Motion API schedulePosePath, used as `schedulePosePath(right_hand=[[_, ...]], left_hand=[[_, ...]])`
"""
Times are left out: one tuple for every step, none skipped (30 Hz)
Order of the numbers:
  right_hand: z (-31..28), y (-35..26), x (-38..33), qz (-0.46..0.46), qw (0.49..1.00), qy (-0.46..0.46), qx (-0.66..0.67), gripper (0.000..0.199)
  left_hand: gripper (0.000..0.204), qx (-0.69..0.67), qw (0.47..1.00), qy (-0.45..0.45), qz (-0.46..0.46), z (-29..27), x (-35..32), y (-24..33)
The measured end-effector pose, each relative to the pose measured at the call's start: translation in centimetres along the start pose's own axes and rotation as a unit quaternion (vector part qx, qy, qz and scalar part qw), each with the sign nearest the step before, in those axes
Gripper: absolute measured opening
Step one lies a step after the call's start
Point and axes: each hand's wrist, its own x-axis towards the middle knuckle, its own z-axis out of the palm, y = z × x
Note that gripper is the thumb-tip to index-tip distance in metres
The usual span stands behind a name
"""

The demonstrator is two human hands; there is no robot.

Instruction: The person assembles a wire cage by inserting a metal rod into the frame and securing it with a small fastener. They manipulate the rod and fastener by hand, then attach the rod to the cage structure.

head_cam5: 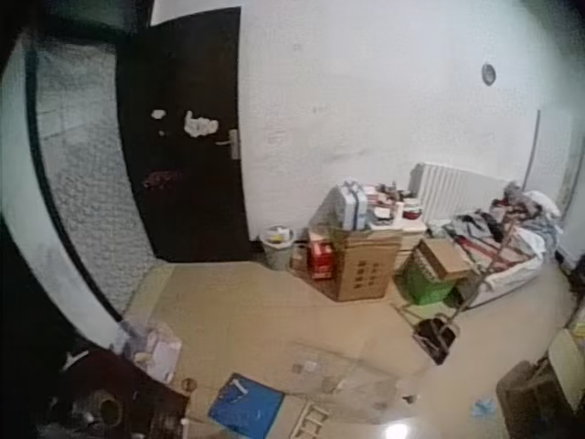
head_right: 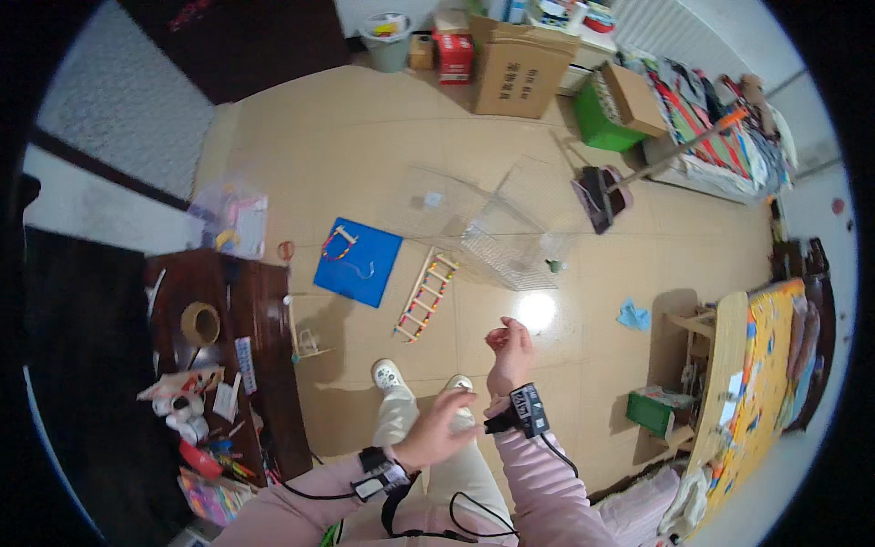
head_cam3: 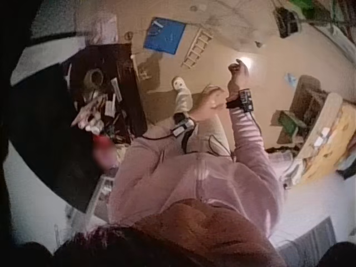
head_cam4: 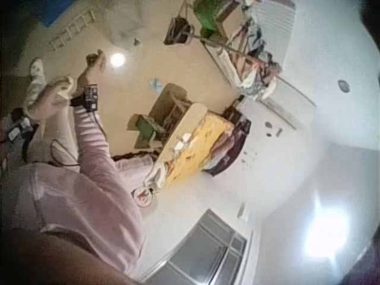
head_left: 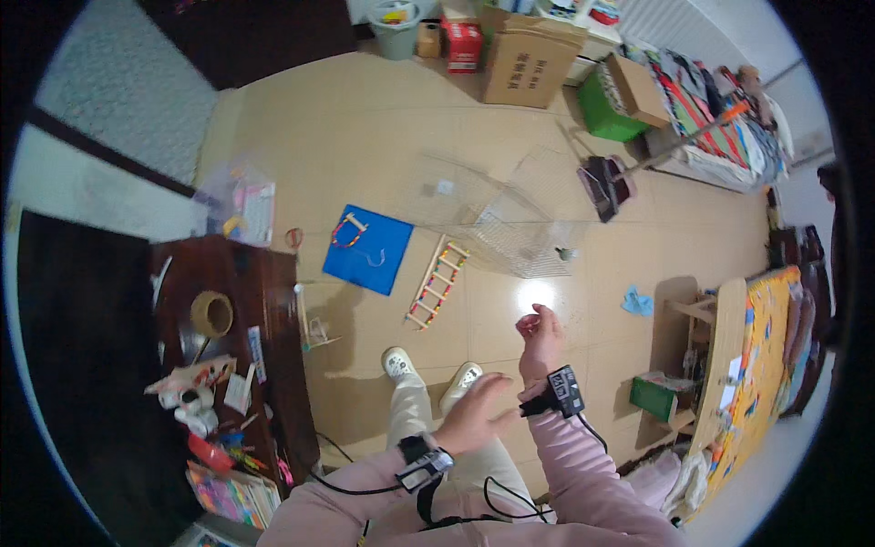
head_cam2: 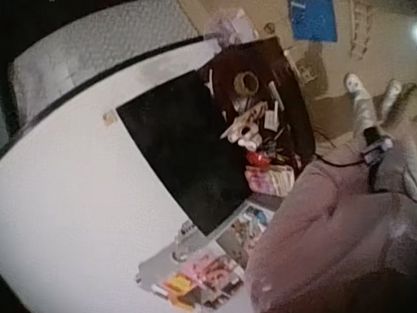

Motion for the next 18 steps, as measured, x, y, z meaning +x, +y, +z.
schedulePosePath(right_hand=[[-0.1, 0.6, 0.2, -0.007, 1.0, -0.003, -0.004, 0.022], [-0.1, 1.3, 0.4, -0.02, 1.0, 0.004, -0.007, 0.021], [-0.3, 2.1, 0.6, -0.017, 1.0, 0.011, -0.017, 0.021], [-0.5, 2.8, 0.8, -0.001, 0.999, 0.037, -0.039, 0.021], [-0.8, 3.5, 1.1, 0.011, 0.998, 0.041, -0.043, 0.021], [-1.0, 4.2, 1.4, 0.026, 0.997, 0.058, -0.052, 0.021], [-1.5, 4.7, 1.8, 0.024, 0.994, 0.06, -0.089, 0.021], [-2.0, 5.3, 2.4, 0.031, 0.99, 0.067, -0.124, 0.021], [-2.5, 6.0, 2.8, 0.039, 0.984, 0.071, -0.157, 0.021], [-2.8, 6.7, 3.6, 0.043, 0.983, 0.077, -0.16, 0.02], [-3.1, 7.3, 4.5, 0.052, 0.982, 0.074, -0.166, 0.02], [-3.5, 8.0, 5.4, 0.067, 0.979, 0.073, -0.177, 0.02], [-3.7, 8.8, 6.2, 0.088, 0.974, 0.077, -0.192, 0.02], [-4.1, 9.5, 7.3, 0.099, 0.972, 0.052, -0.209, 0.02], [-4.2, 10.2, 8.7, 0.113, 0.97, 0.024, -0.215, 0.02], [-4.4, 11.1, 9.7, 0.127, 0.966, -0.004, -0.223, 0.021], [-4.7, 12.3, 10.5, 0.143, 0.961, -0.025, -0.235, 0.021], [-4.7, 13.5, 11.4, 0.171, 0.951, -0.049, -0.251, 0.022]], left_hand=[[0.043, -0.009, 1.0, -0.009, 0.015, 0.4, 0.4, -1.2], [0.044, 0.009, 1.0, -0.003, 0.008, -0.6, 0.6, -3.1], [0.042, 0.018, 1.0, -0.007, -0.015, -1.7, 0.7, -5.1], [0.037, 0.057, 0.997, 0.006, -0.055, -2.7, 0.9, -7.0], [0.031, 0.076, 0.993, 0.018, -0.084, -3.7, 1.2, -9.0], [0.028, 0.094, 0.991, 0.025, -0.094, -5.0, 1.1, -10.9], [0.027, 0.119, 0.981, 0.031, -0.149, -5.8, 1.2, -12.8], [0.026, 0.151, 0.969, 0.043, -0.189, -6.5, 1.2, -14.7], [0.026, 0.156, 0.963, 0.039, -0.216, -7.1, 1.1, -16.7], [0.025, 0.167, 0.956, 0.037, -0.241, -7.6, 1.0, -18.7], [0.024, 0.179, 0.948, 0.045, -0.258, -8.0, 1.1, -21.0], [0.024, 0.141, 0.947, 0.059, -0.283, -8.1, 1.0, -23.4], [0.023, 0.105, 0.944, 0.08, -0.303, -8.0, 0.8, -25.9], [0.023, 0.066, 0.937, 0.103, -0.327, -7.8, 0.9, -28.5], [0.023, 0.063, 0.939, 0.119, -0.316, -7.4, 1.7, -31.2], [0.022, 0.057, 0.938, 0.133, -0.316, -6.8, 2.3, -33.5], [0.022, 0.053, 0.925, 0.129, -0.352, -6.6, 2.5, -35.5], [0.023, 0.059, 0.932, 0.143, -0.327, -6.3, 2.7, -37.1]])
